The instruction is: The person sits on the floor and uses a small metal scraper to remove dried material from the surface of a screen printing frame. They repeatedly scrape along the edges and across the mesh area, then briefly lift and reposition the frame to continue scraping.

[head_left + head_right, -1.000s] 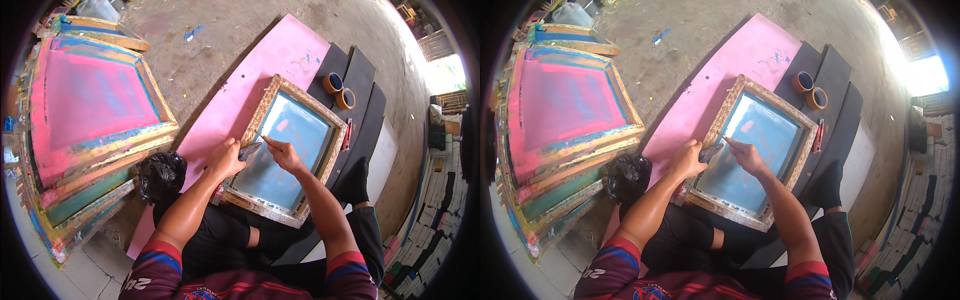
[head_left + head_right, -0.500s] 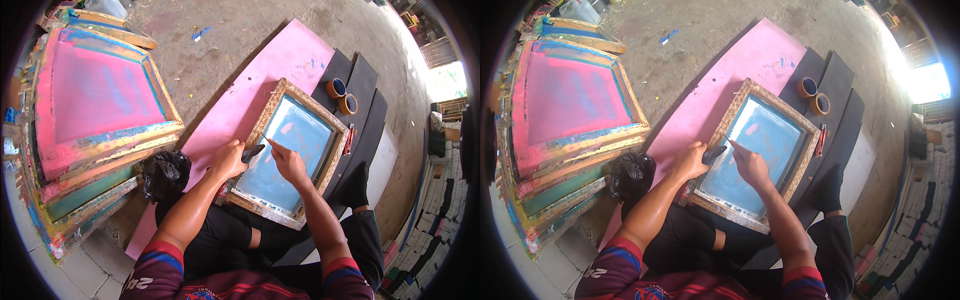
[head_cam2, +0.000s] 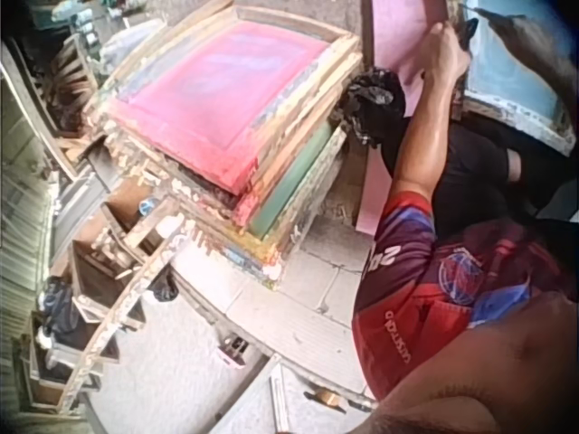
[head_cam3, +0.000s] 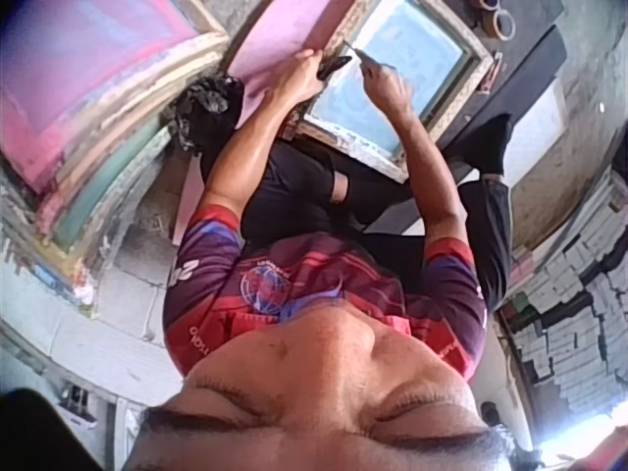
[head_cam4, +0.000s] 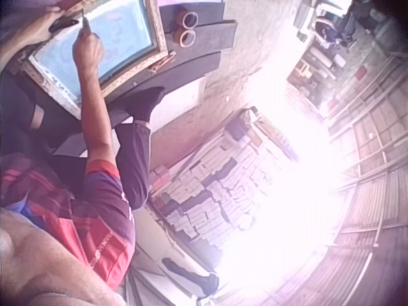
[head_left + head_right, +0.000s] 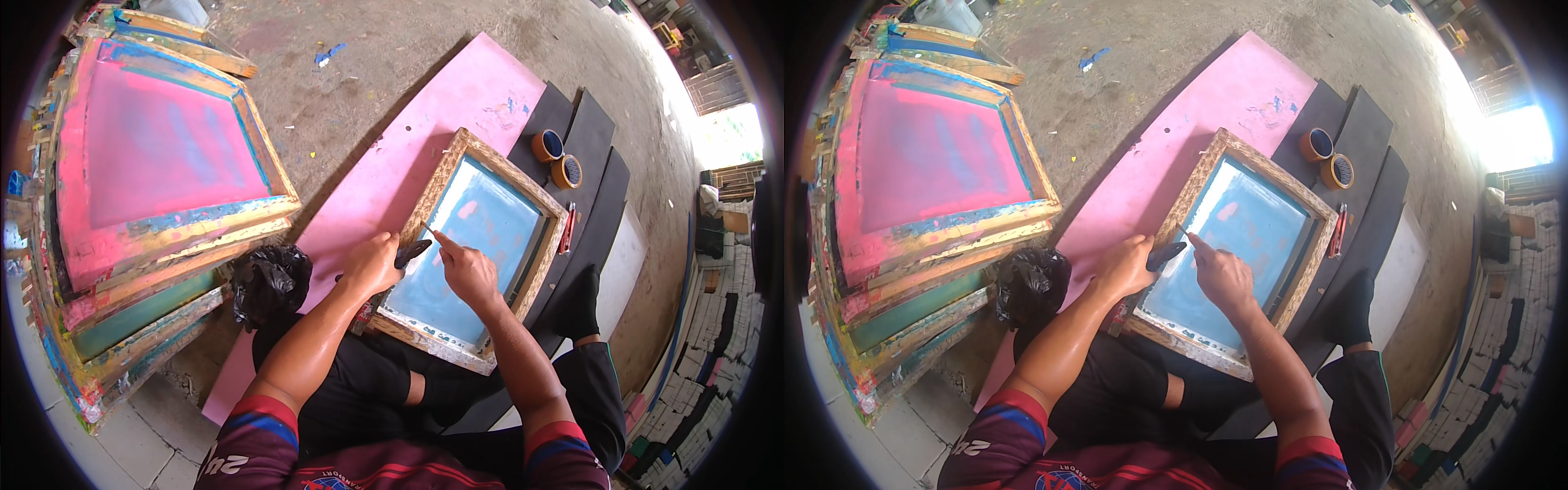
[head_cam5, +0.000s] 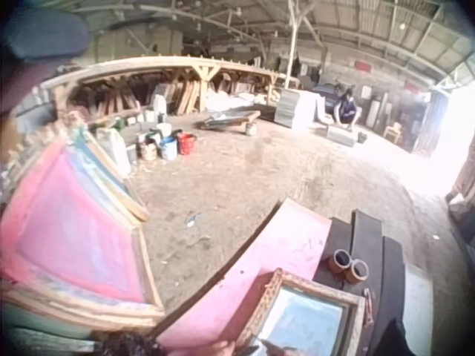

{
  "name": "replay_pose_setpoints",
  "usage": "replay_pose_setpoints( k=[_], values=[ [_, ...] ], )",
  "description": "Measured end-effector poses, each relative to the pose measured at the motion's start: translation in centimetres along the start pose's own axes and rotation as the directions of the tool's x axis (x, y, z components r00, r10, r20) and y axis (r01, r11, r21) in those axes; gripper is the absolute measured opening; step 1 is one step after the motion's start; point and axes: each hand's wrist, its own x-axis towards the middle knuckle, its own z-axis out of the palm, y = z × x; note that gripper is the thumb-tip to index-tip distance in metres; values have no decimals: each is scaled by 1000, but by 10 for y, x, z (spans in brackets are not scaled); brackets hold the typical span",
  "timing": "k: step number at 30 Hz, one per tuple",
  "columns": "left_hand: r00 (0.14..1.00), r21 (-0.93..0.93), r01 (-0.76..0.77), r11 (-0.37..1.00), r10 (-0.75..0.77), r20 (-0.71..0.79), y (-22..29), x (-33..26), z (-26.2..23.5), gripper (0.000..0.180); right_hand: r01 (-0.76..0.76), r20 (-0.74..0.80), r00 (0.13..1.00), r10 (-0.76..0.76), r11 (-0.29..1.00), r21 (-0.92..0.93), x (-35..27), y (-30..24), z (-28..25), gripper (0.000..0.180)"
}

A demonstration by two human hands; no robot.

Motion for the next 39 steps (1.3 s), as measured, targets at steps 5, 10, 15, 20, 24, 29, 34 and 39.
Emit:
replay_pose_setpoints(
  k=[5,10,15,20,24,29,34,39],
  values=[
    [998,-29,-49,998,48,-29,-8,0,9,63,-14,89,995,44,950,-313,0,-40,-9,51],
    [999,-27,-49,998,48,-23,-9,3,17,58,-35,154,983,99,928,-372,-3,-52,2,58],
    [998,-16,-51,999,50,-39,-10,6,22,51,-80,34,993,115,847,-525,-5,-74,40,55],
    [998,-2,-40,999,40,-44,-7,5,17,49,8,56,998,-1,992,-125,5,-36,13,48],
    [996,6,-54,999,54,-73,-3,3,15,51,78,87,994,-70,992,-101,6,-3,6,45],
    [997,29,-46,999,48,-57,-2,6,16,50,167,81,981,-177,979,113,16,34,11,45],
    [1000,37,-18,999,18,1,-3,2,9,61,170,44,981,-187,953,252,18,42,25,43],
    [995,41,41,998,-44,86,9,5,-1,77,213,-84,977,-195,912,350,18,54,40,40]
  ],
)
